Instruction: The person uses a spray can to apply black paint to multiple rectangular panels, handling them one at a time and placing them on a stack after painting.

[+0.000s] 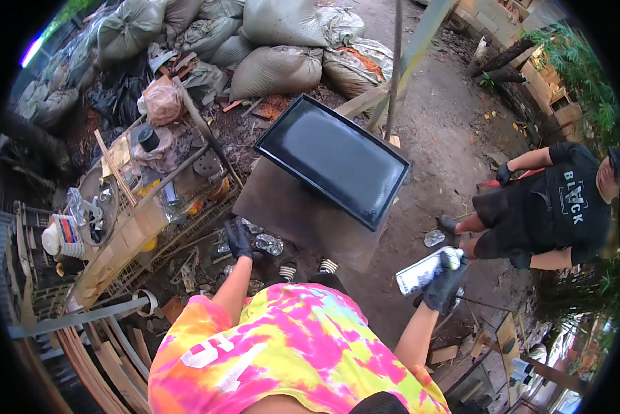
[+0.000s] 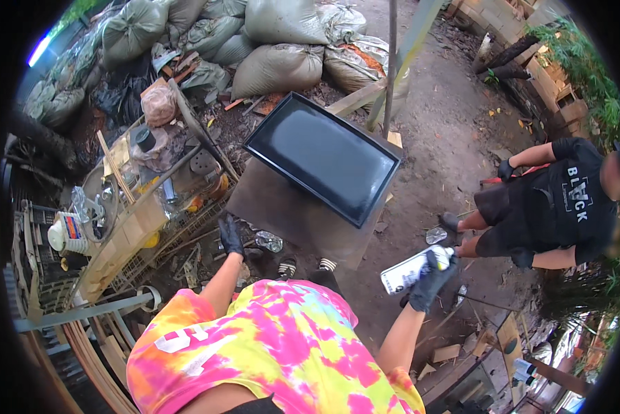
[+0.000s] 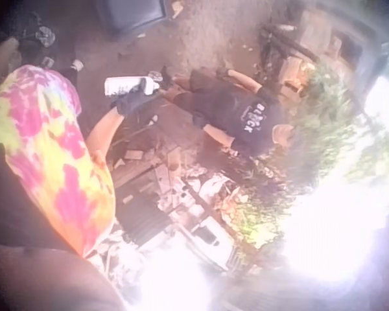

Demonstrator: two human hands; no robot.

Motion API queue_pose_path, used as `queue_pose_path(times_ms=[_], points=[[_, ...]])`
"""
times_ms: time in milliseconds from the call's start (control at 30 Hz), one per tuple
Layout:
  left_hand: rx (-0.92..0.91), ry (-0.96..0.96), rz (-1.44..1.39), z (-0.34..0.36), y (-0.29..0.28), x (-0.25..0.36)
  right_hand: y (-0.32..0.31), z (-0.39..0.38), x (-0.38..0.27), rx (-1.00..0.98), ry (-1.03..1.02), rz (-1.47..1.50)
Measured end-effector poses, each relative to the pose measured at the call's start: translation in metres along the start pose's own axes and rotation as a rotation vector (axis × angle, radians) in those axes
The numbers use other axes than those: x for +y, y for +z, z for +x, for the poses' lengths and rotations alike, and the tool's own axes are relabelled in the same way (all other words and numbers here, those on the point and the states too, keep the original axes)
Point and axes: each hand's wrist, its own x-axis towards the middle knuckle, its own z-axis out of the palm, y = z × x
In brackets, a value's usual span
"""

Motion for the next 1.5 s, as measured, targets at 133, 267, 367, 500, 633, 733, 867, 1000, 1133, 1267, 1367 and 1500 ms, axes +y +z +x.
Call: queue_pose_path(times_ms=[133,267,367,500,633,733,867,1000,1133,1267,1367,1500], points=[[-0.336,-0.456,-0.456,-0.043,-0.009,-0.027,-0.09,-0.029,0.125,-0.022,-0.118,-0.863],[-0.711,-0.755,-0.302,-0.068,-0.026,-0.046,-0.211,-0.126,0.183,0.078,0.407,-1.204],[-0.863,-0.804,-0.297,-0.082,-0.039,-0.043,-0.263,-0.18,0.185,0.323,0.748,-1.164],[-0.987,-0.631,-0.245,-0.094,-0.045,-0.012,-0.267,-0.191,0.174,0.344,0.803,-0.845],[-0.772,-0.645,-0.208,-0.096,-0.042,0.01,-0.23,-0.13,0.18,0.2,0.554,-0.838],[-0.633,-0.584,-0.295,-0.066,-0.031,-0.009,-0.188,-0.051,0.175,0.144,0.453,-0.455],[-0.536,-0.347,-0.306,0.016,-0.006,-0.052,-0.104,0.028,0.123,-0.014,0.177,-0.383],[-0.553,-0.264,-0.125,0.073,0.012,-0.054,0.002,0.05,0.059,-0.184,-0.056,-0.391],[-0.497,-0.18,-0.146,0.097,0.024,-0.019,0.111,0.054,0.019,-0.308,0.019,-0.39],[-0.456,-0.119,-0.135,0.109,0.032,0.002,0.202,0.078,-0.005,-0.441,-0.037,-0.473],[-0.384,-0.103,-0.356,0.107,0.049,0.007,0.251,0.099,-0.001,-0.459,-0.128,-0.706],[-0.532,-0.157,-0.637,0.098,0.061,0.013,0.284,0.119,0.018,-0.465,-0.256,-0.848]])
